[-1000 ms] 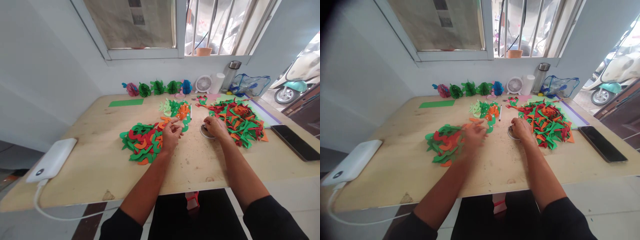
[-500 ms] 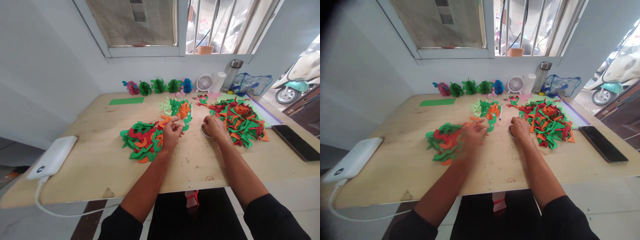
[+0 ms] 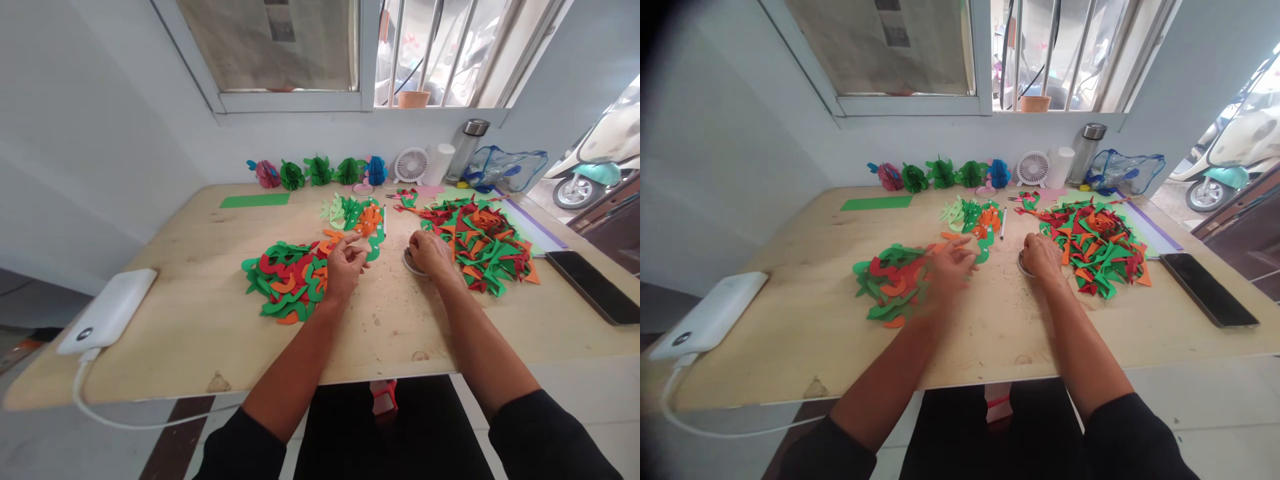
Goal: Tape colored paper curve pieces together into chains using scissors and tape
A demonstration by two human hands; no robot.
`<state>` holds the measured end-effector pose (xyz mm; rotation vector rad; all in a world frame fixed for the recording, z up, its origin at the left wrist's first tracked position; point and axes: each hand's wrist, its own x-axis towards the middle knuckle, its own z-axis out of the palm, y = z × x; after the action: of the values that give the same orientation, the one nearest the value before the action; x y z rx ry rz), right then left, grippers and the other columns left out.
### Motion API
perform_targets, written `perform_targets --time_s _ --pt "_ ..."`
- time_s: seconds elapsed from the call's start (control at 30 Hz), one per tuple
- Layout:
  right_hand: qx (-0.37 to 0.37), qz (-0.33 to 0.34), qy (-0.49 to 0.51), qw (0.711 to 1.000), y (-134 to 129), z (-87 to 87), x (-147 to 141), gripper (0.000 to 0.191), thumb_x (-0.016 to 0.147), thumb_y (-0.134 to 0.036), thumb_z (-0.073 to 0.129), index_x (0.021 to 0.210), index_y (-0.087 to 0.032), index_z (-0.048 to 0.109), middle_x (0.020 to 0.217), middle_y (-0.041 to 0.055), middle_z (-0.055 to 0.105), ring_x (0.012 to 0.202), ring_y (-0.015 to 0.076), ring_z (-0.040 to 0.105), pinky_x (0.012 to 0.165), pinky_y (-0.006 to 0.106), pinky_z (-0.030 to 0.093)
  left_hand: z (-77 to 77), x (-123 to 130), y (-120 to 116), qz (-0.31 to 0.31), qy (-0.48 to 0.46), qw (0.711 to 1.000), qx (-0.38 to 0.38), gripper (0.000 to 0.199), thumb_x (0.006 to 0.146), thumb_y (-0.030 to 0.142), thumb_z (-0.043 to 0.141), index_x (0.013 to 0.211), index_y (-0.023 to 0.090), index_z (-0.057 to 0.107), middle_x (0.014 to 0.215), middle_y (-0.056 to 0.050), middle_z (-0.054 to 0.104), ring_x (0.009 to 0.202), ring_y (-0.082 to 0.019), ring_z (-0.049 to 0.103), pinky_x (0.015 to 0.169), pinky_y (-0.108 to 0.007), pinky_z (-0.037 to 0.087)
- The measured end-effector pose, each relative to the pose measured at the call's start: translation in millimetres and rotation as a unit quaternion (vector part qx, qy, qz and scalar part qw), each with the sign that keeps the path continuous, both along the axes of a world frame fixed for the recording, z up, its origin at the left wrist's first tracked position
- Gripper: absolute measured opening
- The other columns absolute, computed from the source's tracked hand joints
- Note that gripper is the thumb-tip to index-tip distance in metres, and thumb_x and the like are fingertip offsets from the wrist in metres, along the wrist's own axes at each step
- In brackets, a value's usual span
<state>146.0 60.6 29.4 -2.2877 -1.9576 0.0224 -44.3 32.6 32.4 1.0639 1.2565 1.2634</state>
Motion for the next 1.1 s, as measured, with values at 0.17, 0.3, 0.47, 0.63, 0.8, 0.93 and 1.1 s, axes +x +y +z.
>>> perform_targets --time_s 0.17,0.3,0.47,0.63,0.8,0.93,1.1 --pt "-0.006 0.0 -0.01 1.0 1 -2.3 1 0.018 0.083 -0.027 0.05 0.094 -0.022 0.063 0.106 0.0078 0.064 0.096 0.0224 0.057 0.07 0.029 0.039 -0.1 0 0 -0.002 0.007 1.0 0.004 0.042 0.068 0.017 0.058 0.11 0.017 0.059 0.076 0.0 0.066 0.05 -0.007 0.059 0.041 -0.014 0.041" --pt "-0.002 -0.001 -0.017 1.0 0 -1.8 -1 0.019 0.085 -0.027 0.047 0.093 -0.022 0.064 0.104 0.0081 0.065 0.096 0.0226 0.057 0.069 0.029 0.039 1.0 0 -1 -0.009 0.008 1.0 0.006 0.042 0.068 0.017 0.058 0.111 0.017 0.059 0.075 -0.001 0.065 0.05 -0.007 0.058 0.041 -0.014 0.04" --pt "0.004 -0.006 -0.022 1.0 -2 0.7 -5 0.025 0.087 -0.023 0.041 0.093 -0.02 0.065 0.102 0.0106 0.066 0.094 0.023 0.058 0.067 0.029 0.038 2.0 0 -1 -0.011 0.007 1.0 0.005 0.043 0.067 0.016 0.057 0.11 0.016 0.059 0.076 -0.001 0.066 0.049 -0.007 0.058 0.041 -0.014 0.04" --pt "0.0 -0.022 -0.01 1.0 -3 2.6 -7 0.029 0.088 -0.024 0.038 0.097 -0.02 0.065 0.104 0.0122 0.065 0.089 0.0234 0.059 0.067 0.031 0.039 1.4 0 -1 -0.011 -0.003 1.0 0.003 0.043 0.067 0.017 0.058 0.11 0.017 0.059 0.075 0.0 0.066 0.048 -0.007 0.058 0.04 -0.014 0.04" --pt "-0.009 -0.031 0.0 0.999 -3 3.2 -9 0.028 0.088 -0.025 0.038 0.097 -0.021 0.065 0.101 0.0114 0.067 0.085 0.0228 0.06 0.064 0.03 0.037 -1.5 0 1 -0.013 -0.011 1.0 0.012 0.044 0.066 0.018 0.059 0.11 0.017 0.058 0.074 0.0 0.066 0.049 -0.007 0.058 0.041 -0.014 0.04" --pt "-0.005 -0.037 0.017 0.999 -2 1.9 -8 0.026 0.086 -0.025 0.04 0.095 -0.021 0.064 0.097 0.0101 0.067 0.083 0.0221 0.06 0.061 0.028 0.035 -4.0 0 4 -0.021 -0.024 0.999 0.02 0.043 0.066 0.017 0.059 0.109 0.016 0.058 0.072 0.001 0.065 0.047 -0.007 0.057 0.041 -0.015 0.04" --pt "0.048 -0.023 0.109 0.993 1 -1.6 -3 0.017 0.081 -0.025 0.047 0.082 -0.02 0.063 0.088 0.0065 0.068 0.078 0.0195 0.058 0.059 0.027 0.033 -4.5 1 5 -0.02 -0.031 0.999 0.021 0.04 0.067 0.016 0.059 0.107 0.016 0.058 0.069 0.002 0.064 0.046 -0.007 0.057 0.042 -0.015 0.041"
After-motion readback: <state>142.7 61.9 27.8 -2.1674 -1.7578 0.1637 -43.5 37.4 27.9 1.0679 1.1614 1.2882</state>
